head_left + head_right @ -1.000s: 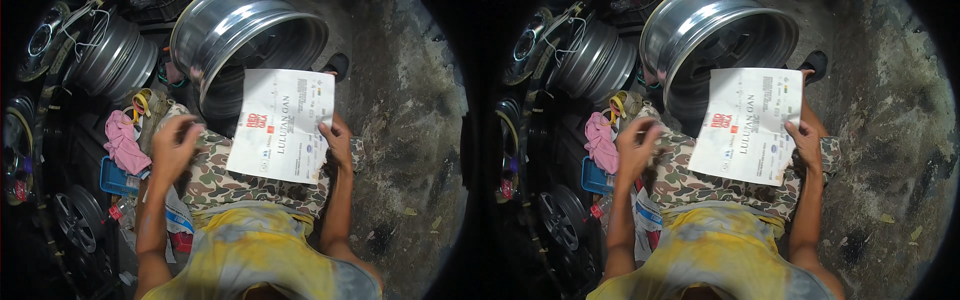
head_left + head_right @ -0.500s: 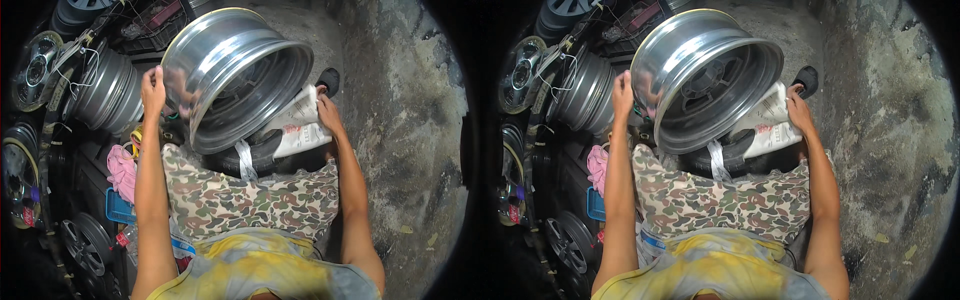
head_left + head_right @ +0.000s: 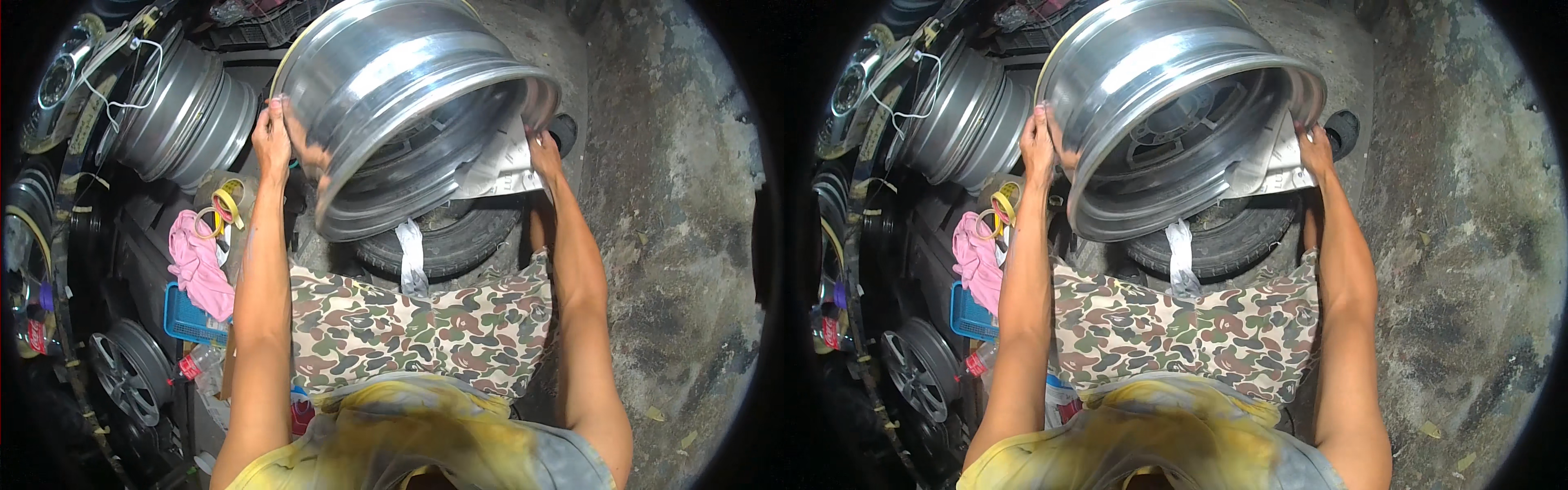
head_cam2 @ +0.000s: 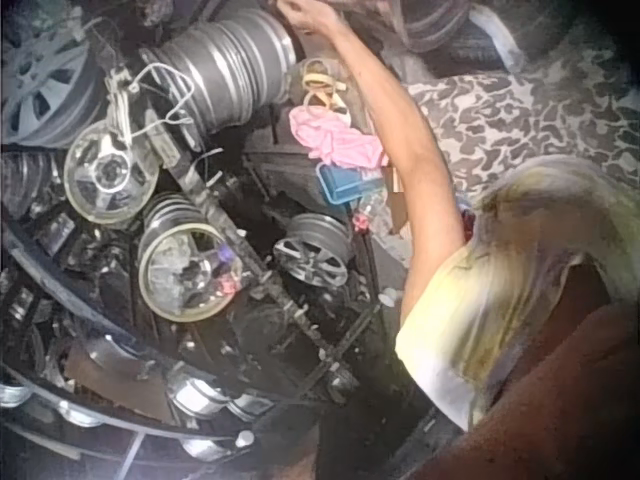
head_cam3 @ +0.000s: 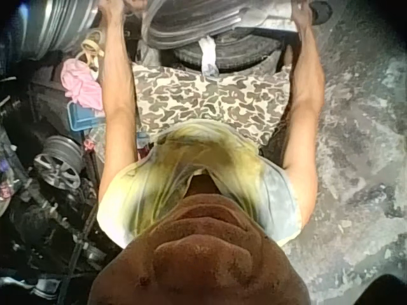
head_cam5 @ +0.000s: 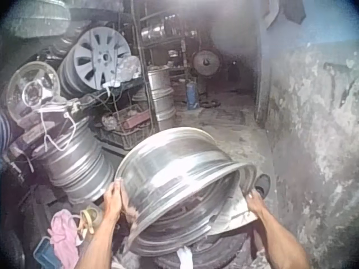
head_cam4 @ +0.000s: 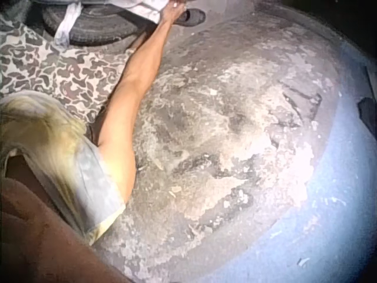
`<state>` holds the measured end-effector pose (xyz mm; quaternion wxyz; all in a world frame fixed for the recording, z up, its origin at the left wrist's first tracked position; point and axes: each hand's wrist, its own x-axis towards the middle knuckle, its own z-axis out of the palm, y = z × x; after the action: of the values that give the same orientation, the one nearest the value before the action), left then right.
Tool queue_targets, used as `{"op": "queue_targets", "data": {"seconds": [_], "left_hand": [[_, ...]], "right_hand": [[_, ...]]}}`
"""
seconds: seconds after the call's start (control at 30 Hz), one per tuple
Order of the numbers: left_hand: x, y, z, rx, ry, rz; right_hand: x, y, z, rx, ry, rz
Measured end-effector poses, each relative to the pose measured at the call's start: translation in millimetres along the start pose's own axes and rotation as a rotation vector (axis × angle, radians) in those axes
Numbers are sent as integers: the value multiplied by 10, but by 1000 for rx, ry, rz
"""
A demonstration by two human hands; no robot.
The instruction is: The recorder cleans a car rim with a cloth and then masks it using newspaper and tape to prepare for painting.
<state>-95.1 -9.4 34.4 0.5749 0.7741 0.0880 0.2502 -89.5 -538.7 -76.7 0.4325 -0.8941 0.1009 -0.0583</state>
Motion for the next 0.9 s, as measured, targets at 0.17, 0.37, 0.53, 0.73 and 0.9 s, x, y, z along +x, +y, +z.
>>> {"op": "queue_targets", "data": {"seconds": [0.17,0.37,0.53,0.73,0.9], "left_hand": [[461,-130,136,26,-62,-14],[704,-263,238,-322,-236,-112],[686,-234,193,-263,-245,-63],[559,96,62,-69,-64,23],[148,1046,-137,-109,223,341]], "right_hand": [[-537,-138,-95,85,75,14],[-782,-359,-97,-69,154,175],[-887,-315,-145,-17,132,89],[-1661,-185,-432,219,202,330],[-2305,-276,-773,354,216,277]]}}
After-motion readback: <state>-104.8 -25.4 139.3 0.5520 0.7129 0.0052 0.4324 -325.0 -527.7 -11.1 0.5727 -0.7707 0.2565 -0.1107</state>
